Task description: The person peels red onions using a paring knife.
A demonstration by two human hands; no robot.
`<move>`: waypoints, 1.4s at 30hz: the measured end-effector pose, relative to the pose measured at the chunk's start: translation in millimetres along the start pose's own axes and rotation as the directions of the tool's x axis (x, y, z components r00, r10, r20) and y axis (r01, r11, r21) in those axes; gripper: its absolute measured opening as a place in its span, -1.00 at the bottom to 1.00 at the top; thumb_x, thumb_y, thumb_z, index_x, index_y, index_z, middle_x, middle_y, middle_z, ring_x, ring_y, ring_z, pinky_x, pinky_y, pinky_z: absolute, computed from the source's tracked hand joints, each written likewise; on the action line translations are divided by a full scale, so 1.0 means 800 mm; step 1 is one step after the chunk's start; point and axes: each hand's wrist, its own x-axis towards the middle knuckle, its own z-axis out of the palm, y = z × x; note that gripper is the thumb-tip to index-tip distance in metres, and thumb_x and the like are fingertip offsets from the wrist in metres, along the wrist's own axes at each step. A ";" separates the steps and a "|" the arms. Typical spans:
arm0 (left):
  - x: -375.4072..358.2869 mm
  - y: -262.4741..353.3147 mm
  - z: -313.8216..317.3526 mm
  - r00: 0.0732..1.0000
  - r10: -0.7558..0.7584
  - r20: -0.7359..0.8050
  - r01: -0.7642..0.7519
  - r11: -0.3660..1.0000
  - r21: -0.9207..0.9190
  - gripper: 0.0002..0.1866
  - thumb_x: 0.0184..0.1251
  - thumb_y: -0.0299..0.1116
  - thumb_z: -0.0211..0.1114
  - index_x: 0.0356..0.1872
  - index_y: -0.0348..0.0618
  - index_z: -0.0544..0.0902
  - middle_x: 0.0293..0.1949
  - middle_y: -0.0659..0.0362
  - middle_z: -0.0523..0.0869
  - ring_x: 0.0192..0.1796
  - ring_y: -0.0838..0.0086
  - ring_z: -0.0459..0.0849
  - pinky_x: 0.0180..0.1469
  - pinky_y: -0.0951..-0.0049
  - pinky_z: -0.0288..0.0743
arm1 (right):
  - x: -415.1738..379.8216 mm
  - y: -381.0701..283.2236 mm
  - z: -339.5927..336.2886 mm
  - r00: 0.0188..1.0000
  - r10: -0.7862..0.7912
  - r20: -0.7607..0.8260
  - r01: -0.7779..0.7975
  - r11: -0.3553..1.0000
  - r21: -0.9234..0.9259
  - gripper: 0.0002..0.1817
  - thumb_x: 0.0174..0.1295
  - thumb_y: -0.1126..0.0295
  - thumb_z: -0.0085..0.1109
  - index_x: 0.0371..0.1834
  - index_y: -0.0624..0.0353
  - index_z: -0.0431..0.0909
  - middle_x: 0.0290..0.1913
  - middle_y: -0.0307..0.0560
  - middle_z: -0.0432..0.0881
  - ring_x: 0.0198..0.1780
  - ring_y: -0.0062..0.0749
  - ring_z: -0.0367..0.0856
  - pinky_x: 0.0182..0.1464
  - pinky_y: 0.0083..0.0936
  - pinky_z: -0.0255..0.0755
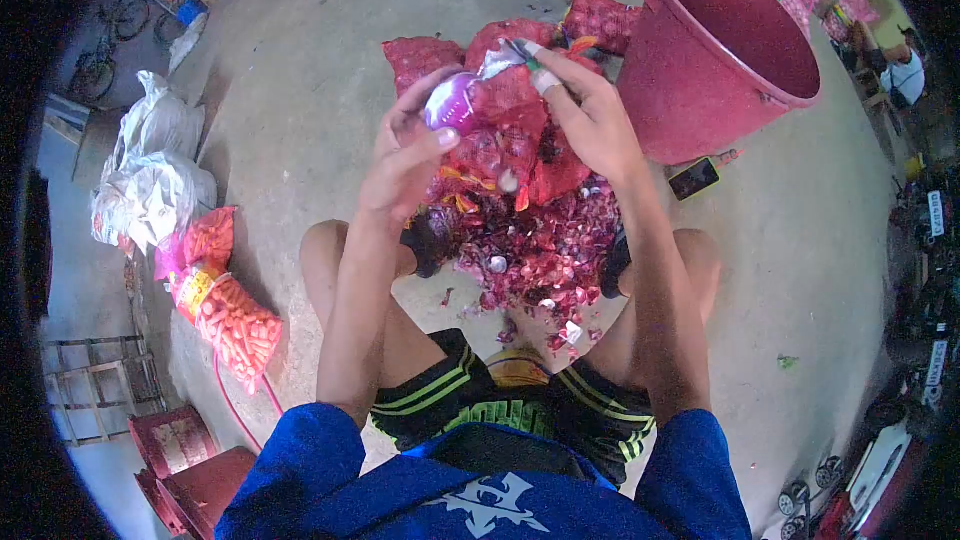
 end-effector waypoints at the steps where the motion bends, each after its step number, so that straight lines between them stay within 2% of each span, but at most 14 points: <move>1: 0.001 -0.003 -0.004 0.999 -0.007 -0.032 0.004 0.998 -0.066 -0.25 0.20 -0.60 0.58 0.46 -0.38 0.50 0.31 0.04 0.69 0.29 0.39 0.71 0.33 0.33 0.65 | -0.001 0.000 0.001 1.000 -0.004 0.002 0.004 1.000 0.002 -0.55 0.65 0.41 0.09 0.53 0.27 0.54 -0.04 -0.26 0.72 -0.03 -0.66 0.58 0.15 -0.56 0.50; 3: 0.001 -0.004 -0.010 0.996 -0.032 -0.085 0.015 0.981 -0.191 -0.23 0.26 -0.63 0.53 0.51 -0.37 0.41 0.29 0.03 0.69 0.30 0.34 0.72 0.39 0.32 0.60 | -0.008 -0.006 0.010 0.997 -0.082 0.003 0.081 0.989 0.123 -0.46 0.65 0.43 0.06 0.65 0.22 0.40 -0.22 -0.33 0.60 -0.18 -0.65 0.51 0.01 -0.55 0.49; 6: 0.003 -0.006 -0.014 0.981 -0.031 -0.193 -0.007 0.981 -0.193 -0.26 0.28 -0.62 0.52 0.48 -0.36 0.41 0.27 0.03 0.70 0.28 0.36 0.72 0.41 0.31 0.58 | -0.023 -0.035 0.012 0.991 -0.096 0.098 0.073 0.973 0.218 -0.34 0.61 0.44 0.06 0.75 0.17 0.21 -0.29 -0.31 0.59 -0.21 -0.59 0.53 -0.04 -0.54 0.49; 12: 0.004 -0.011 -0.014 0.970 -0.058 -0.235 0.034 0.994 -0.105 -0.28 0.28 -0.62 0.55 0.45 -0.35 0.43 0.22 0.03 0.73 0.22 0.37 0.75 0.38 0.31 0.60 | -0.037 -0.045 0.018 0.947 -0.176 0.268 0.126 0.973 0.192 -0.23 0.54 0.42 0.15 0.79 0.15 0.13 -0.28 -0.23 0.63 -0.21 -0.57 0.53 -0.04 -0.52 0.48; 17: 0.005 -0.015 -0.007 0.982 -0.041 -0.185 0.029 0.998 -0.064 -0.28 0.23 -0.64 0.58 0.41 -0.34 0.46 0.20 0.04 0.75 0.22 0.38 0.75 0.33 0.34 0.65 | -0.030 -0.034 0.017 0.943 -0.232 0.237 0.201 0.968 0.147 -0.33 0.56 0.43 0.13 0.73 0.17 0.26 -0.21 -0.19 0.65 -0.21 -0.57 0.53 0.01 -0.51 0.51; 20: 0.006 -0.012 -0.003 0.986 -0.022 -0.163 0.020 1.000 -0.017 -0.28 0.21 -0.65 0.59 0.41 -0.34 0.47 0.22 0.04 0.73 0.24 0.39 0.74 0.33 0.35 0.65 | -0.023 -0.030 0.017 0.944 -0.238 0.229 0.191 0.959 0.208 -0.45 0.59 0.45 0.10 0.63 0.21 0.43 -0.04 -0.15 0.73 -0.04 -0.58 0.60 0.16 -0.50 0.52; 22: 0.006 -0.011 0.000 0.989 -0.010 -0.149 0.012 1.000 0.016 -0.28 0.21 -0.65 0.59 0.41 -0.34 0.48 0.25 0.03 0.71 0.25 0.39 0.74 0.34 0.35 0.65 | -0.019 -0.029 0.019 0.968 -0.238 0.085 0.227 0.966 0.123 -0.53 0.62 0.45 0.09 0.54 0.25 0.53 0.17 -0.15 0.75 0.16 -0.55 0.62 0.29 -0.51 0.48; 23: 0.004 -0.011 0.002 0.995 0.008 -0.100 -0.007 1.000 0.008 -0.27 0.22 -0.67 0.57 0.43 -0.35 0.47 0.27 0.03 0.70 0.26 0.39 0.73 0.34 0.35 0.65 | -0.015 -0.025 0.016 0.983 -0.170 0.071 0.156 0.971 0.180 -0.53 0.63 0.42 0.11 0.54 0.26 0.52 0.32 -0.14 0.72 0.29 -0.54 0.59 0.37 -0.52 0.43; 27: 0.002 -0.011 0.013 1.000 0.001 -0.028 -0.005 0.992 -0.124 -0.24 0.25 -0.69 0.53 0.49 -0.33 0.43 0.33 0.03 0.64 0.32 0.39 0.69 0.35 0.34 0.63 | -0.010 -0.018 0.014 0.992 -0.123 0.015 0.120 0.984 0.135 -0.53 0.62 0.42 0.12 0.54 0.26 0.52 0.31 -0.13 0.72 0.28 -0.54 0.59 0.39 -0.51 0.42; 30: 0.006 -0.016 0.002 0.996 -0.055 -0.070 0.042 0.985 -0.169 -0.25 0.27 -0.68 0.51 0.50 -0.30 0.43 0.35 0.03 0.63 0.33 0.39 0.68 0.37 0.33 0.61 | -0.015 -0.027 0.012 0.995 -0.032 0.099 0.006 0.969 0.248 -0.52 0.62 0.42 0.12 0.55 0.26 0.52 0.21 -0.16 0.74 0.21 -0.61 0.58 0.29 -0.55 0.47; 32: 0.005 -0.018 -0.002 0.991 -0.100 -0.088 0.085 0.983 -0.166 -0.25 0.27 -0.66 0.52 0.49 -0.29 0.44 0.36 0.02 0.62 0.33 0.38 0.68 0.38 0.33 0.60 | -0.015 -0.022 0.018 0.975 -0.219 0.022 0.215 0.968 0.129 -0.52 0.64 0.40 0.11 0.56 0.24 0.51 -0.01 -0.24 0.71 -0.03 -0.69 0.58 0.05 -0.62 0.49; 37: 0.000 -0.008 0.009 0.992 -0.130 -0.003 0.128 0.981 -0.147 -0.23 0.23 -0.63 0.55 0.49 -0.27 0.45 0.34 0.02 0.64 0.33 0.37 0.67 0.40 0.34 0.57 | -0.005 -0.014 0.004 0.983 -0.160 -0.090 0.174 0.969 0.178 -0.51 0.62 0.41 0.11 0.57 0.22 0.51 -0.17 -0.35 0.60 -0.23 -0.74 0.46 -0.16 -0.67 0.39; 40: 0.001 -0.007 0.009 0.988 -0.143 0.064 0.146 0.989 -0.040 -0.17 0.15 -0.62 0.62 0.49 -0.27 0.45 0.33 0.04 0.66 0.35 0.36 0.66 0.43 0.32 0.56 | -0.006 -0.024 -0.004 0.985 -0.098 -0.144 0.125 0.974 0.191 -0.48 0.58 0.50 0.04 0.58 0.21 0.50 -0.23 -0.38 0.55 -0.27 -0.72 0.43 -0.19 -0.68 0.36; 42: 0.001 -0.006 0.009 0.994 -0.087 0.072 0.073 0.981 0.182 -0.12 0.06 -0.64 0.68 0.48 -0.29 0.47 0.33 0.07 0.66 0.36 0.37 0.65 0.46 0.30 0.54 | -0.006 -0.025 -0.006 0.968 -0.104 -0.227 0.160 0.956 0.246 -0.45 0.56 0.53 -0.02 0.61 0.21 0.46 -0.28 -0.38 0.53 -0.34 -0.71 0.40 -0.22 -0.68 0.35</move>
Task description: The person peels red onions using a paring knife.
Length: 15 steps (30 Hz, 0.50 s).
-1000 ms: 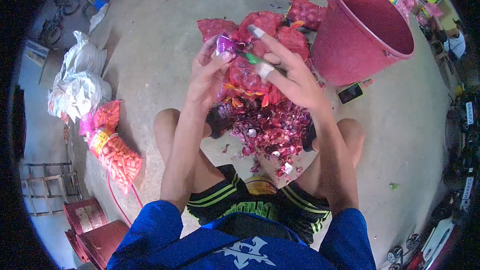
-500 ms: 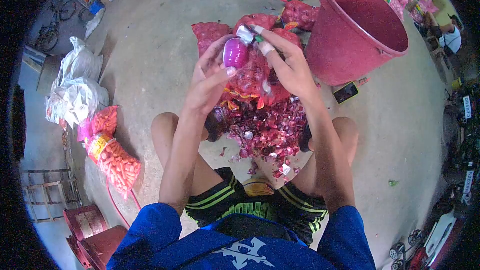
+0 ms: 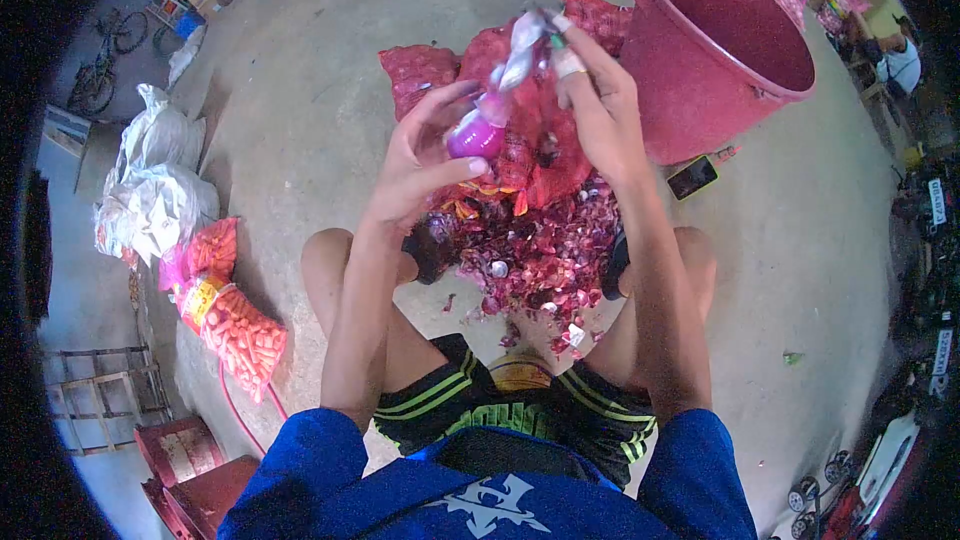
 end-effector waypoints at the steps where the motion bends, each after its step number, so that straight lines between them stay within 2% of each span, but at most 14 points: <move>1: 0.000 0.001 0.001 1.000 -0.001 -0.001 0.001 1.000 0.000 -0.12 0.06 -0.64 0.68 0.48 -0.29 0.47 0.33 0.07 0.66 0.36 0.37 0.65 0.46 0.30 0.54 | 0.002 0.009 -0.004 0.999 -0.031 0.018 0.029 0.995 0.099 -0.41 0.54 0.51 0.01 0.65 0.17 0.41 -0.30 -0.38 0.52 -0.38 -0.71 0.35 -0.26 -0.67 0.35; 2: 0.000 0.001 0.002 0.999 0.020 -0.028 -0.019 0.998 0.055 -0.10 0.02 -0.65 0.70 0.47 -0.29 0.48 0.34 0.08 0.65 0.37 0.37 0.65 0.47 0.30 0.54 | 0.003 0.011 -0.011 0.999 -0.029 0.018 0.027 0.995 0.099 -0.41 0.54 0.51 0.01 0.65 0.17 0.41 -0.30 -0.38 0.52 -0.38 -0.71 0.35 -0.26 -0.67 0.35; 3: 0.000 0.001 0.003 0.998 0.044 -0.052 -0.038 0.993 0.110 -0.08 -0.02 -0.66 0.72 0.47 -0.30 0.49 0.34 0.08 0.65 0.37 0.38 0.64 0.48 0.29 0.53 | 0.004 0.008 -0.016 1.000 0.001 0.024 -0.001 1.000 0.013 -0.40 0.56 0.47 0.04 0.66 0.18 0.38 -0.32 -0.34 0.54 -0.38 -0.68 0.40 -0.26 -0.62 0.41; 4: 0.001 -0.002 0.001 0.998 0.043 -0.052 -0.037 0.993 0.111 -0.08 -0.02 -0.66 0.72 0.47 -0.30 0.49 0.34 0.08 0.65 0.37 0.38 0.64 0.48 0.29 0.53 | 0.005 0.007 -0.019 0.999 0.032 0.027 -0.030 0.997 -0.072 -0.39 0.57 0.42 0.07 0.68 0.19 0.36 -0.34 -0.30 0.57 -0.37 -0.65 0.45 -0.26 -0.56 0.46; 5: 0.003 -0.006 -0.004 0.993 0.068 -0.094 -0.057 0.992 0.115 -0.07 -0.03 -0.68 0.72 0.47 -0.30 0.49 0.34 0.09 0.65 0.37 0.37 0.64 0.47 0.29 0.53 | 0.002 0.007 -0.020 0.999 0.032 0.026 -0.031 0.997 -0.072 -0.39 0.57 0.42 0.07 0.68 0.19 0.36 -0.34 -0.30 0.57 -0.37 -0.65 0.45 -0.26 -0.56 0.46; 6: 0.005 -0.006 -0.005 0.986 0.095 -0.135 -0.078 0.989 0.122 -0.06 -0.05 -0.70 0.72 0.47 -0.30 0.49 0.34 0.09 0.65 0.37 0.37 0.65 0.47 0.30 0.53 | -0.003 0.007 -0.021 0.991 0.103 0.087 -0.075 0.958 -0.277 -0.39 0.59 0.40 0.06 0.69 0.21 0.32 -0.34 -0.30 0.56 -0.36 -0.67 0.46 -0.28 -0.59 0.42; 7: 0.003 -0.004 -0.006 0.984 0.078 -0.157 -0.065 0.994 0.086 -0.13 0.10 -0.65 0.66 0.50 -0.29 0.48 0.31 0.10 0.67 0.35 0.38 0.66 0.44 0.31 0.55 | -0.006 0.008 -0.021 0.974 0.184 0.129 -0.103 0.877 -0.470 -0.38 0.62 0.38 0.05 0.71 0.24 0.28 -0.34 -0.30 0.56 -0.34 -0.69 0.47 -0.30 -0.63 0.38; 8: 0.003 -0.003 -0.008 0.985 0.075 -0.155 -0.062 0.994 0.091 -0.13 0.10 -0.65 0.66 0.50 -0.29 0.48 0.31 0.10 0.67 0.35 0.38 0.66 0.44 0.31 0.55 | -0.008 0.011 -0.021 0.975 0.183 0.127 -0.105 0.879 -0.465 -0.38 0.62 0.38 0.05 0.71 0.24 0.28 -0.34 -0.30 0.56 -0.34 -0.69 0.47 -0.30 -0.63 0.38; 10: 0.004 -0.003 -0.016 0.970 -0.041 -0.240 -0.020 0.969 -0.246 -0.25 0.28 -0.58 0.56 0.51 -0.28 0.47 0.27 0.11 0.69 0.32 0.43 0.68 0.40 0.37 0.57 | -0.008 0.011 -0.018 0.977 0.157 0.145 -0.082 0.901 -0.425 -0.36 0.60 0.40 0.05 0.71 0.26 0.25 -0.29 -0.24 0.60 -0.27 -0.63 0.53 -0.16 -0.57 0.46; 11: 0.004 -0.010 -0.024 0.972 -0.026 -0.233 -0.041 0.959 -0.279 -0.32 0.41 -0.51 0.49 0.54 -0.20 0.47 0.23 0.14 0.71 0.30 0.48 0.69 0.36 0.41 0.59 | -0.006 0.011 -0.018 0.977 0.154 0.151 -0.077 0.903 -0.422 -0.36 0.60 0.40 0.05 0.71 0.26 0.25 -0.29 -0.24 0.60 -0.27 -0.63 0.53 -0.16 -0.57 0.46; 13: 0.004 -0.012 -0.027 0.961 -0.059 -0.269 -0.036 0.941 -0.338 -0.32 0.42 -0.52 0.49 0.53 -0.15 0.47 0.21 0.17 0.73 0.26 0.49 0.71 0.33 0.42 0.62 | -0.011 0.001 -0.013 0.975 0.093 0.200 -0.007 0.919 -0.395 -0.35 0.58 0.29 0.17 0.69 0.17 0.30 -0.24 0.02 0.75 -0.24 -0.42 0.66 0.00 -0.38 0.58; 15: 0.004 -0.013 -0.025 0.950 -0.092 -0.297 -0.035 0.917 -0.396 -0.32 0.42 -0.54 0.49 0.53 -0.10 0.48 0.19 0.19 0.74 0.23 0.50 0.74 0.29 0.43 0.65 | -0.017 0.001 -0.003 0.976 0.033 0.215 0.046 0.935 -0.352 -0.33 0.57 0.31 0.17 0.70 0.15 0.28 -0.23 0.05 0.75 -0.24 -0.37 0.68 0.00 -0.37 0.58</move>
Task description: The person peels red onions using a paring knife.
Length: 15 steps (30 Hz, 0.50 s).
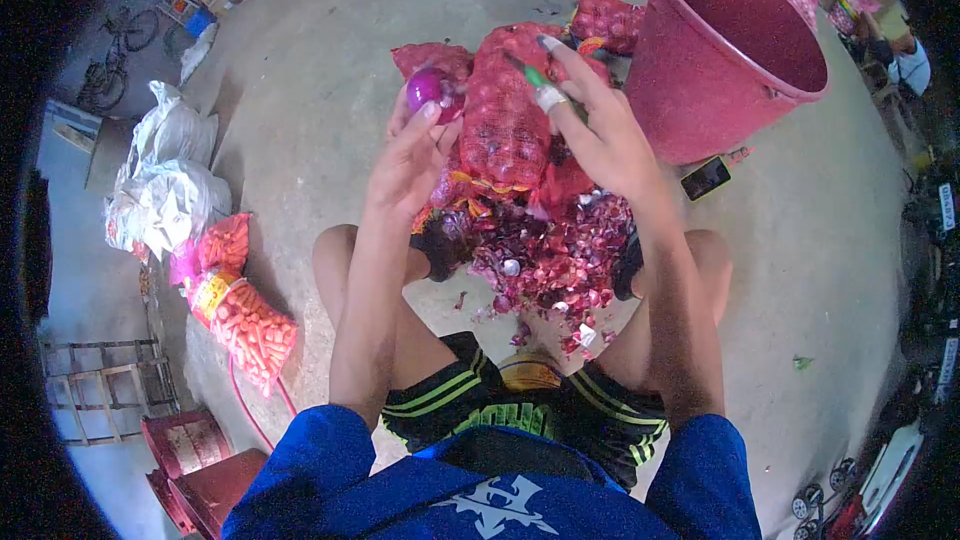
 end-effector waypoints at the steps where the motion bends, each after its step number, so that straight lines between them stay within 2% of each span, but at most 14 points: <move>1: 0.000 0.000 0.002 1.000 -0.002 -0.014 0.002 1.000 -0.010 -0.35 0.43 -0.55 0.48 0.51 -0.06 0.49 0.17 0.21 0.75 0.19 0.50 0.75 0.26 0.42 0.68 | -0.001 -0.002 0.005 0.998 -0.062 -0.010 0.062 0.998 0.028 -0.31 0.56 0.33 0.18 0.72 0.13 0.26 -0.22 0.08 0.76 -0.24 -0.33 0.70 0.00 -0.36 0.58; 5: -0.002 -0.004 0.002 0.999 0.039 -0.006 -0.039 0.999 0.031 -0.41 0.42 -0.57 0.49 0.43 -0.04 0.52 0.12 0.24 0.77 0.11 0.48 0.79 0.19 0.42 0.74 | -0.006 -0.016 0.014 0.989 -0.136 0.049 0.135 0.990 0.036 -0.25 0.51 0.38 0.19 0.75 0.10 0.18 -0.24 0.09 0.76 -0.30 -0.22 0.71 -0.08 -0.32 0.56; 8: -0.004 -0.004 0.000 1.000 0.029 -0.005 -0.029 1.000 0.002 -0.41 0.38 -0.55 0.53 0.39 -0.06 0.53 0.09 0.24 0.77 0.12 0.47 0.79 0.19 0.43 0.75 | -0.009 -0.028 0.015 0.966 -0.220 0.137 0.221 0.975 0.005 -0.17 0.45 0.39 0.23 0.77 0.08 0.11 -0.31 0.11 0.73 -0.39 -0.01 0.69 -0.21 -0.23 0.49; 9: -0.005 -0.004 0.001 1.000 0.026 -0.003 -0.026 1.000 0.001 -0.41 0.38 -0.55 0.53 0.39 -0.06 0.53 0.09 0.24 0.77 0.12 0.47 0.79 0.19 0.43 0.75 | -0.009 -0.032 0.015 0.967 -0.217 0.135 0.219 0.976 0.003 -0.17 0.45 0.39 0.23 0.77 0.08 0.11 -0.31 0.11 0.73 -0.39 -0.01 0.69 -0.21 -0.23 0.49; 11: -0.006 -0.005 0.002 1.000 0.028 0.011 -0.029 0.999 0.023 -0.39 0.32 -0.57 0.57 0.36 -0.09 0.53 0.10 0.20 0.77 0.11 0.45 0.79 0.18 0.43 0.76 | -0.012 -0.035 0.015 0.964 -0.182 0.195 0.196 0.979 -0.055 -0.22 0.53 0.42 0.15 0.77 0.17 0.09 -0.32 0.06 0.65 -0.35 -0.18 0.64 -0.15 -0.36 0.48; 12: -0.007 -0.004 0.004 1.000 0.022 0.013 -0.022 0.999 0.024 -0.39 0.32 -0.57 0.57 0.36 -0.09 0.53 0.10 0.20 0.77 0.11 0.45 0.79 0.18 0.43 0.76 | -0.012 -0.033 0.017 0.965 -0.177 0.191 0.191 0.980 -0.057 -0.22 0.53 0.42 0.15 0.77 0.17 0.09 -0.32 0.06 0.65 -0.35 -0.18 0.64 -0.15 -0.36 0.48; 14: -0.008 -0.002 0.009 0.994 0.079 0.071 -0.087 0.989 0.120 -0.38 0.26 -0.59 0.59 0.33 -0.14 0.54 0.11 0.16 0.77 0.09 0.46 0.80 0.17 0.41 0.76 | -0.011 -0.025 0.020 0.947 -0.276 0.164 0.290 0.955 -0.066 -0.21 0.53 0.40 0.17 0.77 0.16 0.09 -0.32 0.08 0.65 -0.37 -0.01 0.62 -0.17 -0.31 0.49; 15: -0.007 -0.004 0.008 0.995 0.076 0.071 -0.084 0.989 0.120 -0.38 0.26 -0.59 0.59 0.33 -0.14 0.54 0.11 0.16 0.77 0.09 0.46 0.80 0.17 0.41 0.76 | -0.012 -0.026 0.019 0.948 -0.274 0.162 0.287 0.956 -0.066 -0.21 0.53 0.40 0.17 0.77 0.16 0.09 -0.32 0.08 0.65 -0.37 -0.01 0.62 -0.17 -0.31 0.49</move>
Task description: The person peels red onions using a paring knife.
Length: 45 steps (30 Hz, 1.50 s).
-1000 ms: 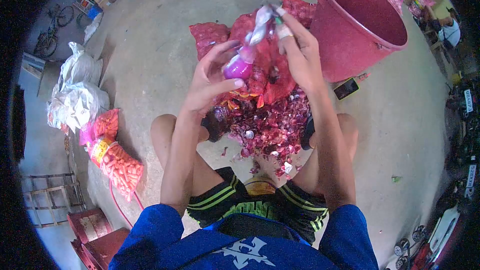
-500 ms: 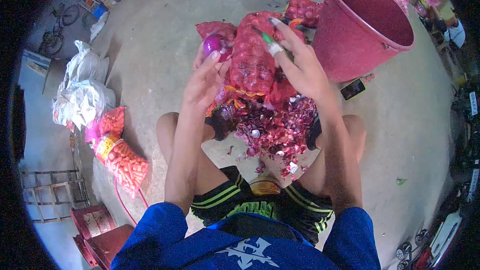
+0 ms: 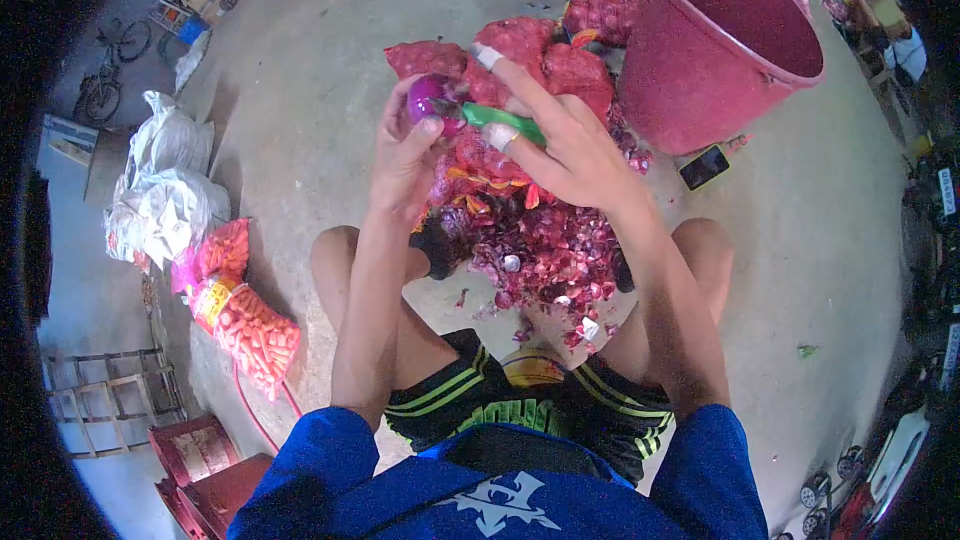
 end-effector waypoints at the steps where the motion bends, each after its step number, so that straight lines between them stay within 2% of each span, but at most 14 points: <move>1: 0.000 -0.001 -0.002 1.000 0.022 0.003 -0.022 0.999 0.026 -0.38 0.24 -0.60 0.60 0.31 -0.15 0.55 0.10 0.15 0.78 0.09 0.46 0.80 0.18 0.40 0.75 | 0.001 -0.002 -0.002 1.000 -0.002 0.016 0.001 1.000 0.011 -0.21 0.52 0.40 0.18 0.77 0.15 0.09 -0.31 0.09 0.66 -0.36 0.02 0.62 -0.16 -0.30 0.49; 6: 0.004 0.000 -0.012 0.997 0.057 0.046 -0.058 0.997 0.041 -0.42 0.20 -0.63 0.61 0.24 -0.20 0.58 0.06 0.14 0.80 0.07 0.47 0.80 0.17 0.39 0.75 | 0.003 0.014 0.002 0.996 -0.079 0.029 0.081 0.992 -0.096 -0.25 0.55 0.35 0.17 0.76 0.14 0.12 -0.29 0.09 0.68 -0.32 0.04 0.65 -0.11 -0.27 0.53; 9: -0.003 0.003 -0.015 0.989 0.016 0.149 -0.023 0.999 0.044 -0.43 0.16 -0.56 0.66 0.20 -0.21 0.61 0.03 0.15 0.81 0.06 0.46 0.80 0.19 0.36 0.72 | 0.013 0.069 -0.002 0.938 0.342 -0.053 -0.346 0.935 -0.079 -0.35 0.62 0.17 0.07 0.68 0.19 0.25 -0.35 0.09 0.70 -0.36 -0.21 0.67 -0.13 -0.19 0.53; 15: -0.006 0.022 -0.019 0.977 -0.040 0.210 0.018 0.994 0.105 -0.29 0.00 -0.34 0.79 0.22 -0.21 0.67 -0.03 0.22 0.79 0.07 0.50 0.76 0.21 0.39 0.64 | 0.003 0.095 -0.018 0.904 0.426 -0.043 -0.427 0.903 -0.040 -0.37 0.61 0.08 0.11 0.60 0.20 0.35 -0.20 0.20 0.77 -0.17 -0.08 0.78 0.01 -0.16 0.58; 19: -0.006 0.063 0.023 0.497 -0.642 0.584 0.102 0.712 0.695 -0.26 -0.36 -0.31 0.90 0.04 -0.15 0.82 -0.03 0.25 0.82 0.04 0.55 0.74 0.11 0.45 0.59 | -0.019 0.080 -0.011 0.805 0.535 0.257 -0.360 0.784 -0.506 -0.50 0.48 0.03 0.20 0.28 0.16 0.56 -0.01 0.34 0.78 0.09 0.34 0.75 0.16 0.18 0.59; 22: 0.031 0.073 0.123 0.264 -0.508 0.820 -0.327 0.753 0.571 -0.18 -0.37 -0.15 0.92 0.08 -0.15 0.80 0.04 0.16 0.83 0.03 0.49 0.78 0.10 0.44 0.64 | -0.026 0.155 0.028 0.745 0.405 0.531 -0.159 0.880 -0.448 -0.44 0.35 0.06 0.33 0.32 0.13 0.60 0.05 0.33 0.78 0.15 0.24 0.76 0.20 0.08 0.62; 25: 0.101 0.061 0.222 0.553 -0.128 0.823 -0.517 0.723 0.459 -0.50 -0.01 -0.24 0.77 -0.02 -0.17 0.81 -0.13 0.24 0.86 -0.09 0.53 0.77 -0.05 0.42 0.65 | -0.026 0.097 0.007 0.748 0.490 0.448 -0.248 0.833 -0.495 -0.41 0.27 0.21 0.35 0.39 0.11 0.59 0.10 0.35 0.77 0.20 0.21 0.74 0.25 0.04 0.61; 27: 0.170 0.045 0.266 0.627 0.207 0.751 -0.748 0.430 0.505 -0.32 0.32 -0.04 0.64 0.39 -0.08 0.64 0.33 -0.12 0.68 0.28 0.12 0.74 0.32 -0.02 0.67 | -0.037 0.114 -0.007 0.778 0.473 0.413 -0.283 0.852 -0.441 -0.43 0.23 0.33 0.27 0.37 0.13 0.59 0.01 0.36 0.76 0.10 0.30 0.74 0.19 0.04 0.59; 29: 0.198 0.037 0.275 0.856 0.040 0.516 -0.396 0.693 0.603 -0.37 0.27 -0.23 0.68 0.31 -0.19 0.64 0.32 0.04 0.69 0.35 0.29 0.67 0.35 0.19 0.63 | -0.042 0.105 -0.038 0.794 0.473 0.383 -0.309 0.855 -0.416 -0.47 0.23 0.33 0.24 0.31 0.16 0.59 -0.11 0.37 0.77 -0.01 0.36 0.75 0.08 0.05 0.60; 33: 0.222 -0.062 0.162 0.862 0.317 0.395 -0.507 0.557 0.658 -0.60 0.27 -0.32 0.64 0.08 -0.26 0.78 0.00 0.15 0.87 0.04 0.51 0.77 0.14 0.39 0.64 | -0.068 0.095 -0.098 0.852 0.509 0.120 -0.412 0.795 -0.446 -0.47 0.33 0.50 0.07 0.40 0.20 0.54 -0.17 0.33 0.78 -0.12 0.20 0.80 -0.02 -0.03 0.63; 38: 0.182 -0.257 -0.042 0.963 -0.049 0.264 -0.223 0.405 0.887 -0.73 0.26 -0.38 0.49 -0.03 -0.18 0.83 -0.23 0.05 0.89 -0.11 0.33 0.90 -0.02 0.32 0.74 | -0.076 0.064 -0.145 0.859 0.503 -0.100 -0.503 0.788 -0.355 -0.47 0.40 0.51 0.02 0.46 0.21 0.50 -0.25 0.21 0.77 -0.26 0.05 0.80 -0.12 -0.11 0.64; 41: 0.167 -0.344 -0.084 0.905 -0.265 0.333 -0.319 0.096 0.943 -0.71 0.29 -0.34 0.40 0.00 -0.15 0.82 -0.10 -0.02 0.88 -0.05 0.09 0.88 0.06 0.12 0.75 | -0.075 0.057 -0.154 0.769 0.635 -0.073 -0.635 0.747 -0.195 -0.58 0.40 0.48 0.11 0.30 0.35 0.54 -0.14 0.50 0.72 -0.01 0.39 0.73 0.06 0.16 0.52; 43: 0.167 -0.424 -0.115 0.860 -0.420 0.290 -0.335 -0.035 0.942 -0.70 0.30 -0.32 0.37 0.02 -0.14 0.81 -0.02 -0.04 0.87 0.01 0.04 0.86 0.11 0.06 0.73 | -0.092 0.084 -0.157 0.857 0.504 -0.112 -0.507 0.783 -0.361 -0.41 0.42 0.51 0.04 0.55 0.15 0.45 -0.33 0.18 0.71 -0.40 -0.09 0.74 -0.21 -0.18 0.60; 45: 0.178 -0.507 -0.146 0.761 -0.501 0.413 -0.543 -0.142 0.828 -0.67 0.37 -0.24 0.30 0.06 -0.10 0.80 0.13 -0.10 0.80 0.15 -0.06 0.78 0.23 -0.04 0.67 | -0.103 0.096 -0.158 0.890 0.438 -0.128 -0.448 0.788 -0.421 -0.41 0.40 0.53 0.04 0.54 0.15 0.45 -0.34 0.18 0.70 -0.43 -0.10 0.73 -0.22 -0.20 0.60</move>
